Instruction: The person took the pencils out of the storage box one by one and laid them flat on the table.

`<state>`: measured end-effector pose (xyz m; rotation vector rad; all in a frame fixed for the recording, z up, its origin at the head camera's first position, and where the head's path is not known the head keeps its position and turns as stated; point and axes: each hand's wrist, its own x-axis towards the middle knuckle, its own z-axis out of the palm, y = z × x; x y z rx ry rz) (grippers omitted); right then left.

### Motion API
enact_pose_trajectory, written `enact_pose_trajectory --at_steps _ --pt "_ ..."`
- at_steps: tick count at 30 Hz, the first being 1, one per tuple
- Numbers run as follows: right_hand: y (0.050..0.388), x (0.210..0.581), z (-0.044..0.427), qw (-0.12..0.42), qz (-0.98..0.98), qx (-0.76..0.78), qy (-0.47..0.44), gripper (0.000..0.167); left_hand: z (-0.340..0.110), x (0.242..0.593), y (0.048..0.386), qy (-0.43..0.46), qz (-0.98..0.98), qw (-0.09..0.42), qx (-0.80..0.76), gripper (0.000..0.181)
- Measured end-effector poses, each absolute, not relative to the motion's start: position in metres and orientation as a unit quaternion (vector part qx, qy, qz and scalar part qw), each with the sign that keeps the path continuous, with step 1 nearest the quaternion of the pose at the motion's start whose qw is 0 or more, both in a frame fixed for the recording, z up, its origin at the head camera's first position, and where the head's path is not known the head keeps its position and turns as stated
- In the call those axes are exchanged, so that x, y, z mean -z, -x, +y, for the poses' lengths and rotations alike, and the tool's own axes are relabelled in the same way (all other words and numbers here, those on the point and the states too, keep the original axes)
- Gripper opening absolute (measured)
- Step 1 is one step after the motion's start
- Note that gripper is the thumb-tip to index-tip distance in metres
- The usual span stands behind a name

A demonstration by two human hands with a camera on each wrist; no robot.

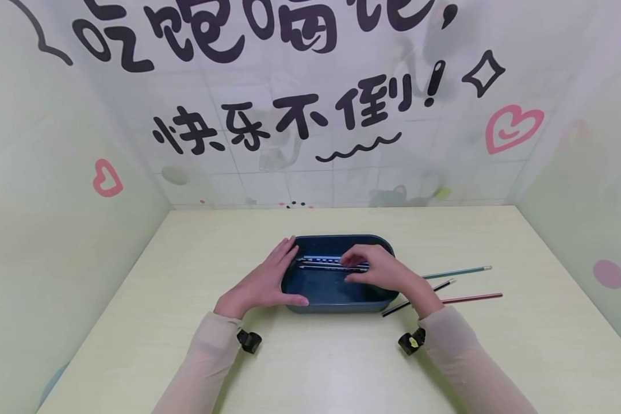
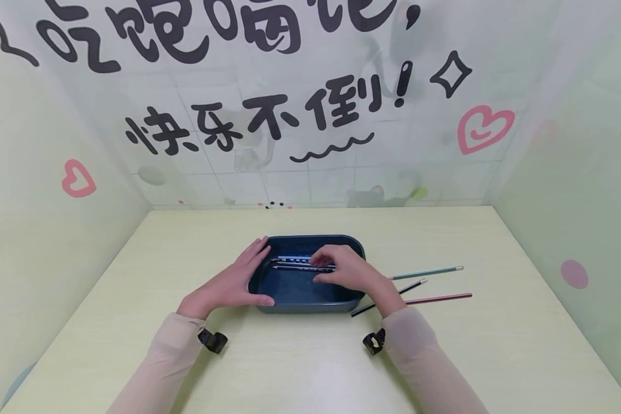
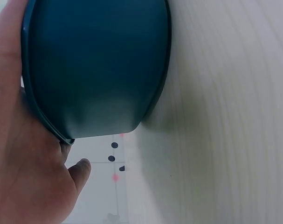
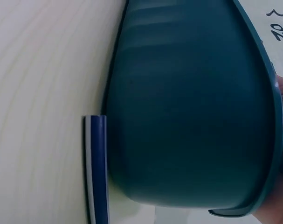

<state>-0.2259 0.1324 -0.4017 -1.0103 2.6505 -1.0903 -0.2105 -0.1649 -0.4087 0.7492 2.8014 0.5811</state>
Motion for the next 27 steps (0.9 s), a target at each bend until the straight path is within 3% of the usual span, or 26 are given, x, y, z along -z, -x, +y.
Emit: enact_pose_trajectory --at_steps 27 --pt "0.238 0.415 0.111 0.087 0.889 0.343 0.29 0.038 -0.164 0.407 0.211 -0.256 0.942 0.094 -0.196 0.124"
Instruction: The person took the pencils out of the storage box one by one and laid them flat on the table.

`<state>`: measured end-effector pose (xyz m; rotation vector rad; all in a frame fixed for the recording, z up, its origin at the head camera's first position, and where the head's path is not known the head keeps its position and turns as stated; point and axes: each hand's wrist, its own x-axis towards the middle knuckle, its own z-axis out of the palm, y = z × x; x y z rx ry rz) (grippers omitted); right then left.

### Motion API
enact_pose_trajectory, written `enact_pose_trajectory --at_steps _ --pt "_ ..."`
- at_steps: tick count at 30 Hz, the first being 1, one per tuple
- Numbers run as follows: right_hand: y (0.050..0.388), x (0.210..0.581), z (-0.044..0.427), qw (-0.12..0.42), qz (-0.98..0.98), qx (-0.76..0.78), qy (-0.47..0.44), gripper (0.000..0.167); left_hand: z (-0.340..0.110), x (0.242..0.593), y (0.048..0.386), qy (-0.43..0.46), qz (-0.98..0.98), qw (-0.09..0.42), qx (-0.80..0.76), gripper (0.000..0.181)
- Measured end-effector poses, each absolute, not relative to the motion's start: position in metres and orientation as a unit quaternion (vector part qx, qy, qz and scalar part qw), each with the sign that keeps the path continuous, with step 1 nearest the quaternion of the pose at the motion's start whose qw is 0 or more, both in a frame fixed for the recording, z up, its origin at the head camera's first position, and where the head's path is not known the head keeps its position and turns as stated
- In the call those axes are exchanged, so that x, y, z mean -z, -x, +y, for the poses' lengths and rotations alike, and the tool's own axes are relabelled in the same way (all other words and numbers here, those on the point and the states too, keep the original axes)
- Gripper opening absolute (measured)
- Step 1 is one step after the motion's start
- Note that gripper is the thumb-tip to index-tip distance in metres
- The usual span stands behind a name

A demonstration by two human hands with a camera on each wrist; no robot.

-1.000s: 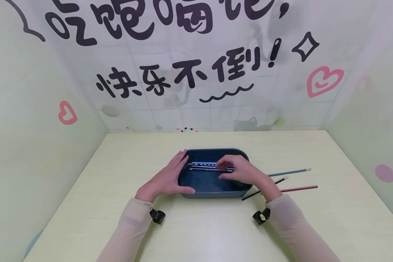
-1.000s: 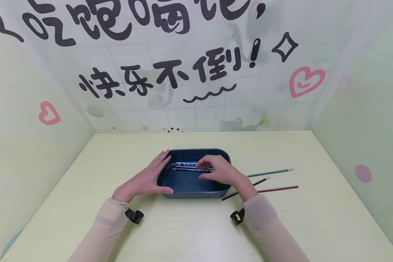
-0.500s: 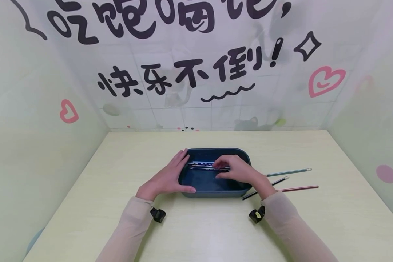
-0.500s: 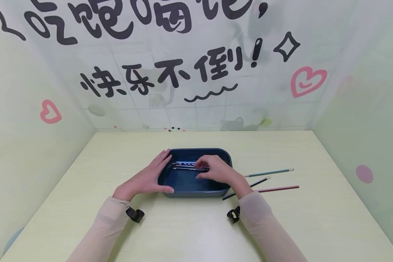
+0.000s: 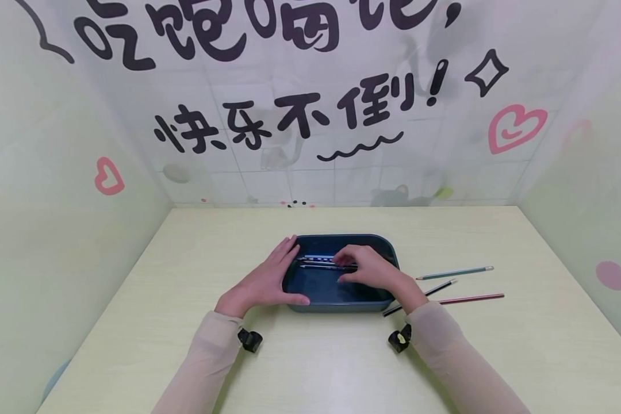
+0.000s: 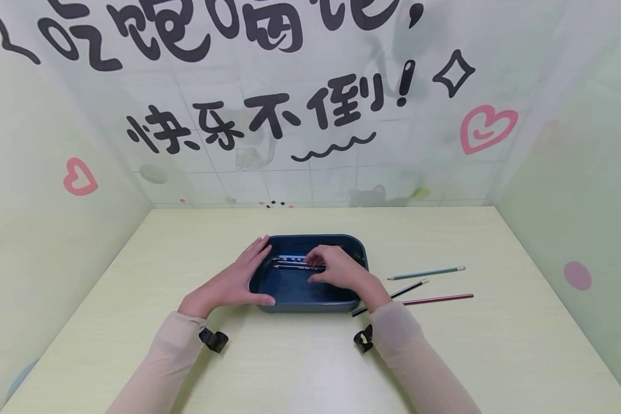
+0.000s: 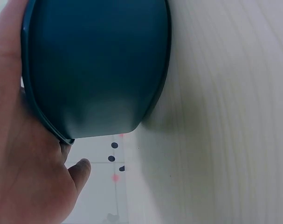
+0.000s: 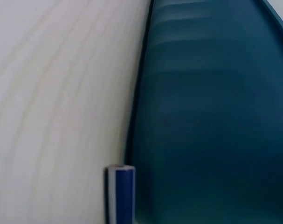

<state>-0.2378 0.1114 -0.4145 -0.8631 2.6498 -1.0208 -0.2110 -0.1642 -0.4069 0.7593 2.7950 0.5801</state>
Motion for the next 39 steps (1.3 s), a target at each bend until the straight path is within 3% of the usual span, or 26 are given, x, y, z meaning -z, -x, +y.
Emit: enact_pose_trajectory --at_steps 17,39 --pt "0.24 0.413 0.107 0.107 0.907 0.304 0.271 0.043 -0.165 0.407 0.211 -0.256 0.942 0.094 -0.198 0.124" --pt "0.24 0.418 0.102 0.17 0.904 0.275 0.28 0.012 -0.163 0.408 0.211 -0.255 0.943 0.089 -0.195 0.122"
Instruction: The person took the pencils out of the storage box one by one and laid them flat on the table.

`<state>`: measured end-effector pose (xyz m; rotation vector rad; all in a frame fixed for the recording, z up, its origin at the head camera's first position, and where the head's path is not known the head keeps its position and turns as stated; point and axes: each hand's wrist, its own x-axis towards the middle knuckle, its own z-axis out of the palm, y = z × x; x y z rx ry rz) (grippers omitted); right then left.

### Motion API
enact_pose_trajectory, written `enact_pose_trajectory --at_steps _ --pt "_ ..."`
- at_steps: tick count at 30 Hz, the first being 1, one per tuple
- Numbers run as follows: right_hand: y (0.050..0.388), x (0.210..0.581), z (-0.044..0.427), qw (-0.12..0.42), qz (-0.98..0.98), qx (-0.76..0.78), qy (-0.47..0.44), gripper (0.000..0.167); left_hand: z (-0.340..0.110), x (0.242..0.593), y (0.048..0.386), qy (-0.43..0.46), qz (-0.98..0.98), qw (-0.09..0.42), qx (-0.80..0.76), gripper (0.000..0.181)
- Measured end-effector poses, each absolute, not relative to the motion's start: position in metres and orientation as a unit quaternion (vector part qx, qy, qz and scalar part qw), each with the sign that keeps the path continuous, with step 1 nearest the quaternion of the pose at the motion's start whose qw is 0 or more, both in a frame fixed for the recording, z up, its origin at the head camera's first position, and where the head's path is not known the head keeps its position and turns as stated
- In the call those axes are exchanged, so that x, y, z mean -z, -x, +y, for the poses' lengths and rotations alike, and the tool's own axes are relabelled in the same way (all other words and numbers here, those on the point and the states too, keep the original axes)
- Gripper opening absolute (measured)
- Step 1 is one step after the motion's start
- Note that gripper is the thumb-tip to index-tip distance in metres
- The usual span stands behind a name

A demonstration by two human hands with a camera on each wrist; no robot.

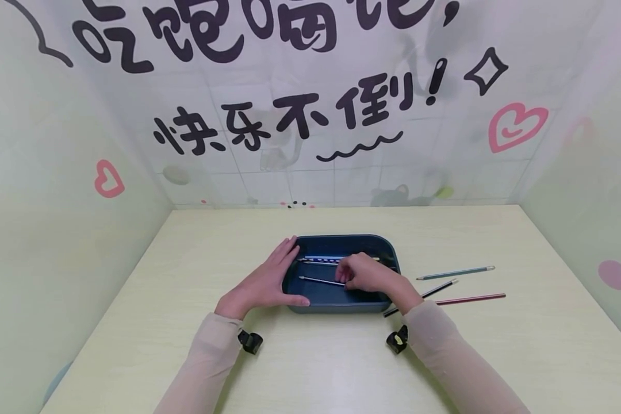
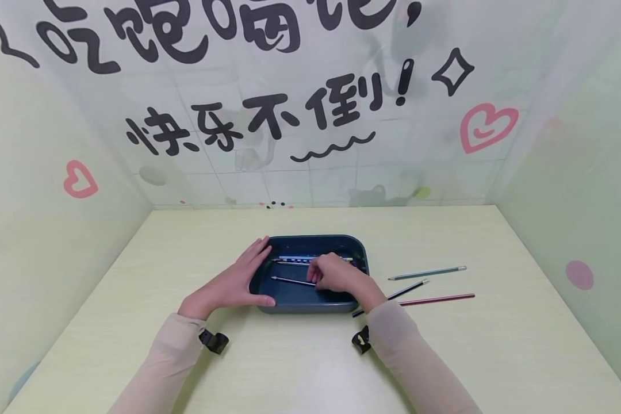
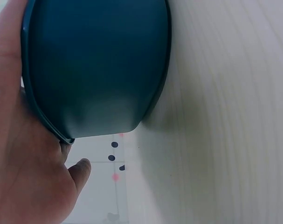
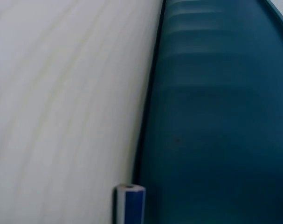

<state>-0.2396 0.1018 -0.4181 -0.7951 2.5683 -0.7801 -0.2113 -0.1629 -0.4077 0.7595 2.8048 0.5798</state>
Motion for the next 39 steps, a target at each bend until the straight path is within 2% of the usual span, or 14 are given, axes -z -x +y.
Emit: enact_pose_trajectory --at_steps 20,39 --pt "0.24 0.415 0.111 0.221 0.862 0.331 0.314 0.014 -0.163 0.406 0.208 -0.253 0.942 0.089 -0.2 0.12" --pt "0.238 0.404 0.13 0.207 0.835 0.36 0.36 0.012 -0.163 0.408 0.209 -0.257 0.943 0.085 -0.192 0.122"
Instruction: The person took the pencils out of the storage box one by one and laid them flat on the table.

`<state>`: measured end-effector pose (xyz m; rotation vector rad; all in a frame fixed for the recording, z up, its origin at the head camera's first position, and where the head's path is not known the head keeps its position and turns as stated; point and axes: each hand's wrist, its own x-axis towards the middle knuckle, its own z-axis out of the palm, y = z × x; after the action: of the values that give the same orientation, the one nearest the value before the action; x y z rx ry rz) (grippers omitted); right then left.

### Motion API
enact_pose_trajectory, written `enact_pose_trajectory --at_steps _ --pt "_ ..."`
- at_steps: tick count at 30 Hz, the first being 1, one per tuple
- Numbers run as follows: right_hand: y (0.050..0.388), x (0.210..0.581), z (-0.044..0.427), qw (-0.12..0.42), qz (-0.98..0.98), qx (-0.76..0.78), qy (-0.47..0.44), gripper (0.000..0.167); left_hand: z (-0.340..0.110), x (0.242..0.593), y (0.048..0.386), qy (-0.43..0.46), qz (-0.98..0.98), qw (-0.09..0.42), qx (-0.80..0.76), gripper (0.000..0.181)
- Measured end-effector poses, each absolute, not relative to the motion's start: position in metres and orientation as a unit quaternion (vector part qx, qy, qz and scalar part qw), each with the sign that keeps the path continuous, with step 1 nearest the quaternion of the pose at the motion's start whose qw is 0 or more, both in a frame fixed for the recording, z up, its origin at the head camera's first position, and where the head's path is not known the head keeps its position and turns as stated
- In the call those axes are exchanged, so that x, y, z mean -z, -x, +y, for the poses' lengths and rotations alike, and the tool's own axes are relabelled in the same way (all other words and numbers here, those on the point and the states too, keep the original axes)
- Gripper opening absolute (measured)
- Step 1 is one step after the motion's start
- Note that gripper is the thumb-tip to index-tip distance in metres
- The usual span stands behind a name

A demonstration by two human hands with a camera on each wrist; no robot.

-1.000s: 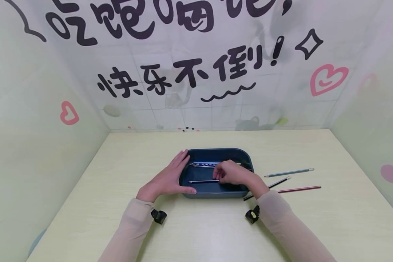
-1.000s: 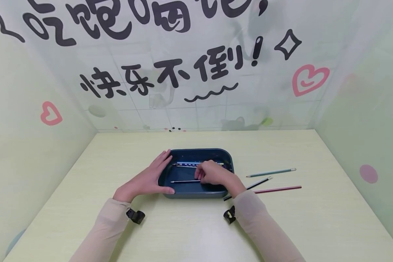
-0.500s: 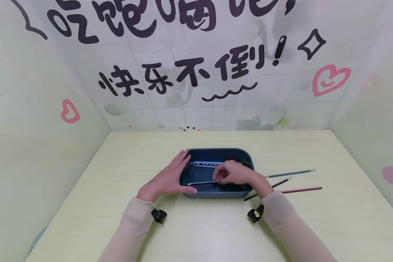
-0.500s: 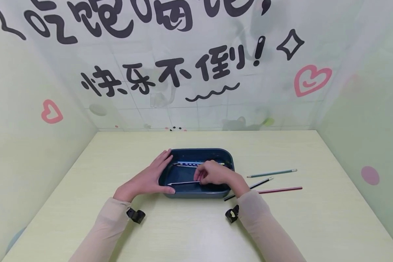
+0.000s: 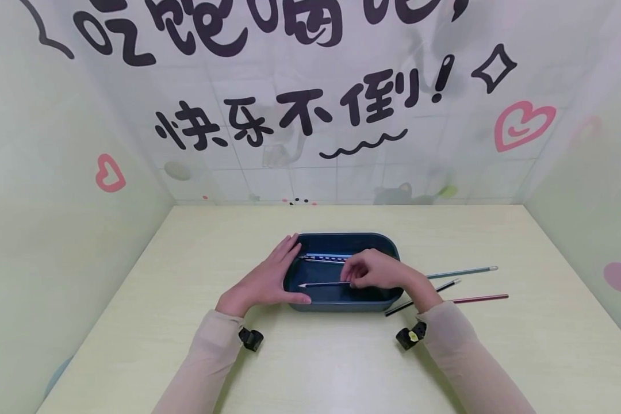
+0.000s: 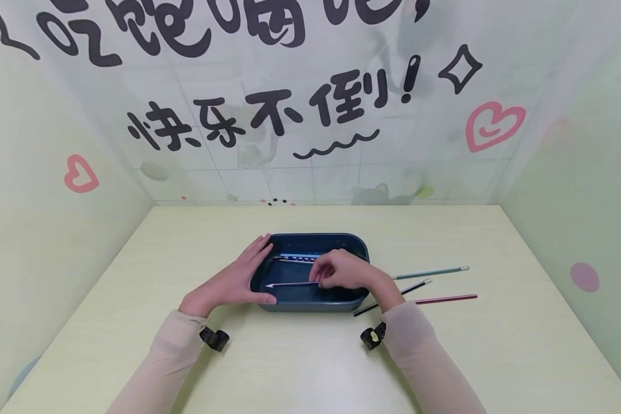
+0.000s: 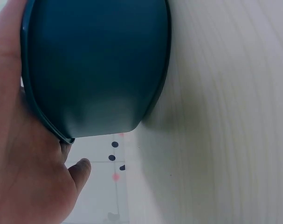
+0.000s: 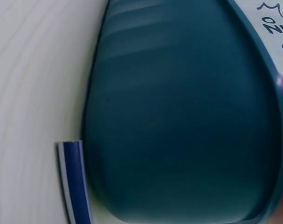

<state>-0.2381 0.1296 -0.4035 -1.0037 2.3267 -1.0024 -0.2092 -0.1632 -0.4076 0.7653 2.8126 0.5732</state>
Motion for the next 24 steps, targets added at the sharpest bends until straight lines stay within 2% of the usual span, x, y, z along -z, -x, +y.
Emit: enact_pose_trajectory --at_steps 8,17,24 --pt "0.234 0.4 0.136 0.2 0.818 0.382 0.381 0.012 -0.163 0.406 0.209 -0.257 0.943 0.086 -0.195 0.122" --pt "0.225 0.388 0.14 0.168 0.802 0.419 0.39 0.016 -0.163 0.406 0.209 -0.254 0.942 0.09 -0.198 0.123" --pt "0.218 0.375 0.147 0.168 0.789 0.438 0.396 0.018 -0.163 0.408 0.21 -0.255 0.943 0.087 -0.197 0.122"
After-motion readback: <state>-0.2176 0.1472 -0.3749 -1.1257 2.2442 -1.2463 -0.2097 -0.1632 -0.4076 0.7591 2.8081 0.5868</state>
